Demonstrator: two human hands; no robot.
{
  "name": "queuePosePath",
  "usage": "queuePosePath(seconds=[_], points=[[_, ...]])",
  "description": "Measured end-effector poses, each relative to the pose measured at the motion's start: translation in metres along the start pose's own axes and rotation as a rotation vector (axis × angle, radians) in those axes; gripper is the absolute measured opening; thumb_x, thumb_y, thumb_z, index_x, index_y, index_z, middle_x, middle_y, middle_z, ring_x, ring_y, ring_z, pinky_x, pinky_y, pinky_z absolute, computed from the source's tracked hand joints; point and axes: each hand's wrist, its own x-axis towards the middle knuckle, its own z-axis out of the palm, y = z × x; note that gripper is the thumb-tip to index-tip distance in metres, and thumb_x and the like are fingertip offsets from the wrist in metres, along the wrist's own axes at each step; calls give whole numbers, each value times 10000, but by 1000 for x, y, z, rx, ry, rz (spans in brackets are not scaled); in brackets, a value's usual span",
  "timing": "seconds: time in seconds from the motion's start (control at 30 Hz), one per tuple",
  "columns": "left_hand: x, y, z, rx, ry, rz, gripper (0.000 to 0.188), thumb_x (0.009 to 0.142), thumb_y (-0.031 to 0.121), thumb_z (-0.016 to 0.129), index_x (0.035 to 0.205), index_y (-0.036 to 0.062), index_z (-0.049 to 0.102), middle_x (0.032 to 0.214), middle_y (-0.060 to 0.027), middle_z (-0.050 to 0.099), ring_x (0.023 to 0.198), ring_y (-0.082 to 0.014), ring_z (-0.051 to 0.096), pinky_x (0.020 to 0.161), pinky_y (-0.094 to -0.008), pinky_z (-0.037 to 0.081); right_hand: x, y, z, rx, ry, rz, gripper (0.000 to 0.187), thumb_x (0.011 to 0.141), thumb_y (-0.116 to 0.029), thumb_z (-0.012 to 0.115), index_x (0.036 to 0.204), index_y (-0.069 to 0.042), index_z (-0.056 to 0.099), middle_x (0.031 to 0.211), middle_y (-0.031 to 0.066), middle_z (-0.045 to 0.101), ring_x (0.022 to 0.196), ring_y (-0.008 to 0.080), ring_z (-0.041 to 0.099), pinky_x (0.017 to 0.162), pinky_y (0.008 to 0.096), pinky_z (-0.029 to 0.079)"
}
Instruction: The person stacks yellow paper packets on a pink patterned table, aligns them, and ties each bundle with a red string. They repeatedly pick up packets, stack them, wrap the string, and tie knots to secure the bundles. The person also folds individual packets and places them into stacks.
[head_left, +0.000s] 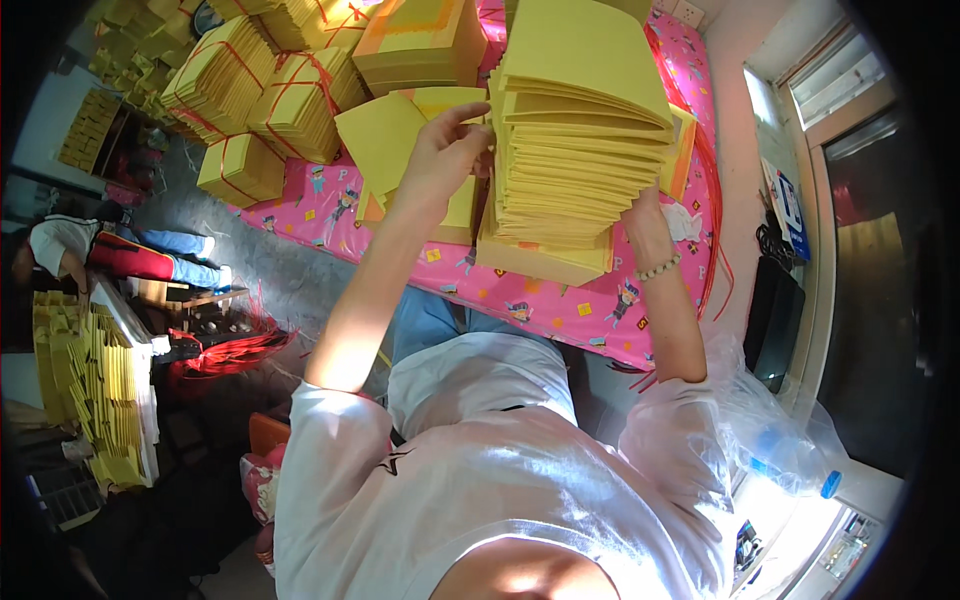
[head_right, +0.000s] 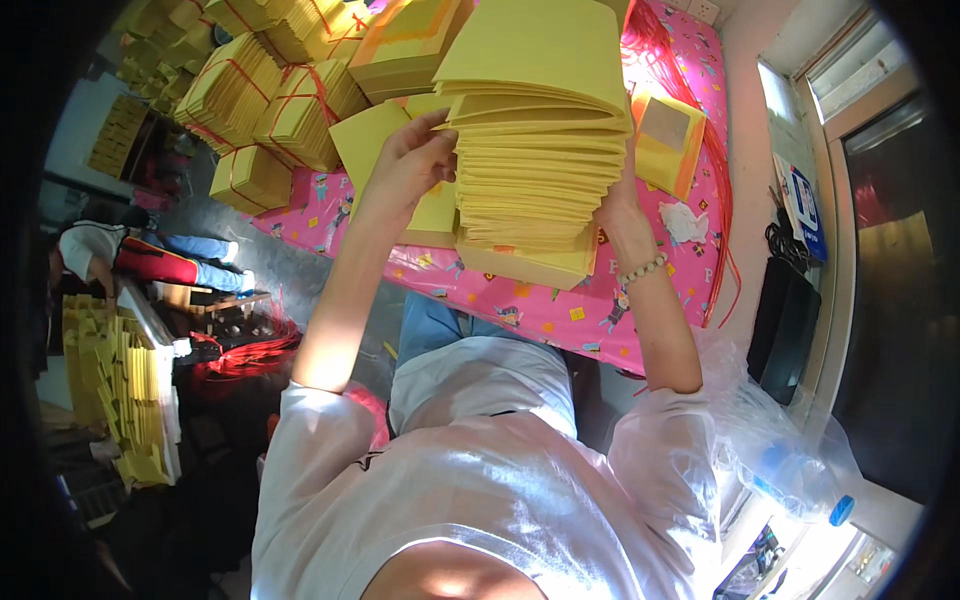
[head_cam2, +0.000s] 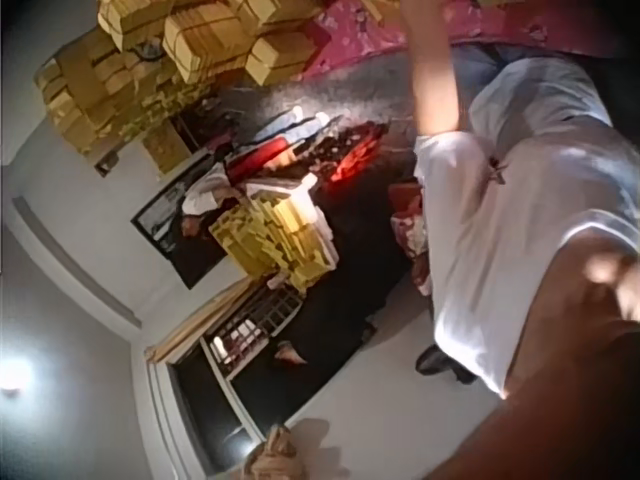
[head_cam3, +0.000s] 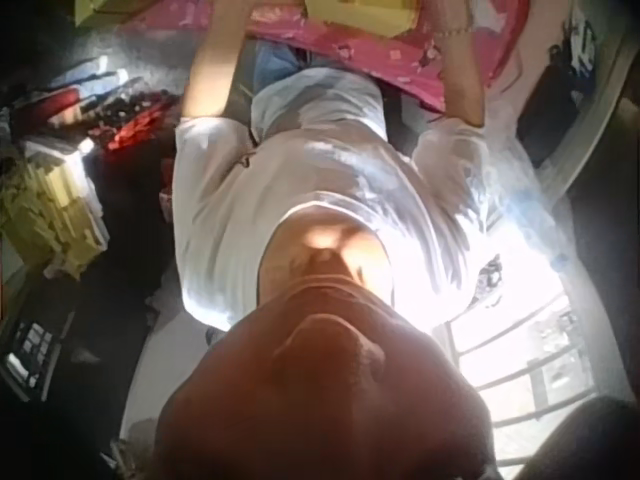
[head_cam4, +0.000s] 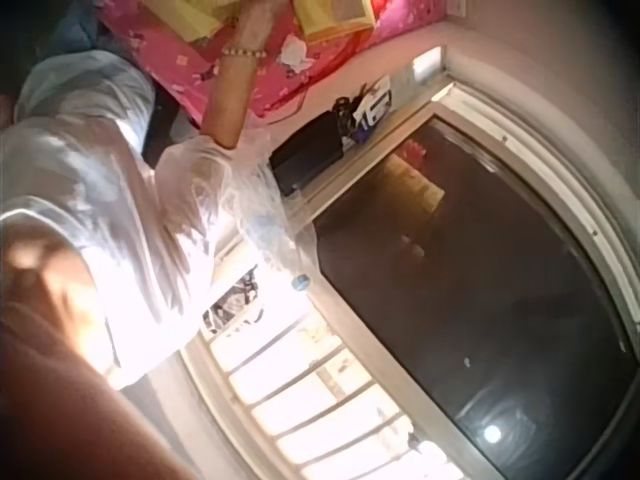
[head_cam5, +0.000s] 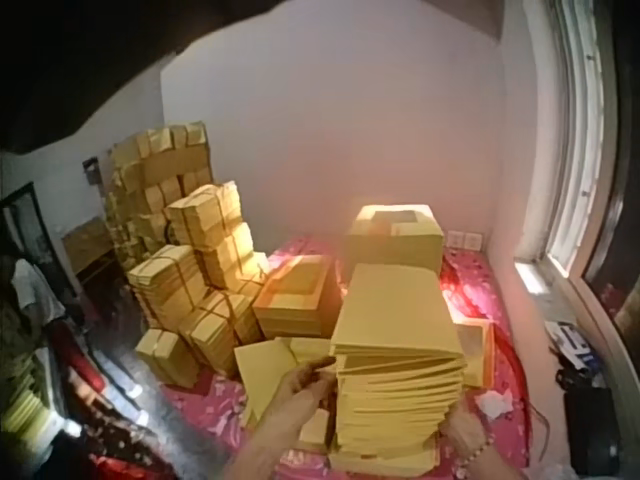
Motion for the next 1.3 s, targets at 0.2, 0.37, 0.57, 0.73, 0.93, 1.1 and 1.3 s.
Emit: queuePosePath(seconds=[0.2, 0.37, 0.57, 0.73, 0.93, 1.1, 1.3], points=[[2, 8, 1, 84, -32, -22, 410, 864, 62, 600, 1221, -100, 479, 905, -88, 586, 726, -146, 638, 618, -271, 541, -15, 5, -9, -87, -17, -24, 710, 908, -648, 388, 1421, -159, 343, 1377, 48, 432, 1239, 175, 435, 987, 365, 422], [-4, 11, 11, 193, -1, 26, 365, 863, 52, 600, 1198, -73, 524, 923, -76, 619, 696, -115, 611, 660, -260, 537, -17, 7, -16, -146, -28, -55, 731, 906, -652, 386, 1433, -148, 326, 1391, 55, 420, 1251, 178, 422, 999, 367, 407], [-6, 1, 1, 152, 19, -23, 349, 876, 67, 552, 1201, -58, 515, 896, -67, 571, 694, -134, 620, 575, -254, 503, -7, 8, -13, -216, -62, -101, 757, 905, -657, 384, 1446, -134, 306, 1407, 64, 405, 1265, 182, 406, 1013, 369, 390], [6, 7, -5, -8, 163, 38, 472, 948, 360, 447, 1307, 55, 477, 1183, -81, 515, 1008, -179, 533, 827, -347, 457, 9, 5, -8, -278, -106, -140, 778, 903, -660, 383, 1457, -122, 289, 1420, 71, 392, 1276, 186, 392, 1026, 370, 375], [30, 47, 17, -21, 24, 393, 638, 941, 442, 428, 1467, 107, 295, 1460, -104, 343, 1332, -235, 329, 1102, -400, 227, 11, 0, -5, -261, -165, -126, 813, 903, -659, 383, 1479, -103, 242, 1462, 78, 342, 1299, 199, 367, 1056, 372, 336], [32, 75, 27, 331, -255, 491, 584, 919, 430, 465, 1411, 119, 419, 1524, -139, 242, 1421, -226, 182, 1127, -380, 163, -8, -7, 17, -329, -124, -176, 741, 939, -603, 362, 1475, -102, 260, 1452, 81, 356, 1291, 185, 361, 1051, 345, 326], [23, 53, 33, 557, -227, 481, 506, 891, 390, 550, 1316, 117, 515, 1462, -179, 322, 1400, -291, 210, 1115, -425, 187, -6, -12, 19, -287, -227, -244, 690, 969, -531, 328, 1505, -123, 177, 1470, 55, 336, 1294, 172, 354, 1059, 314, 307]])
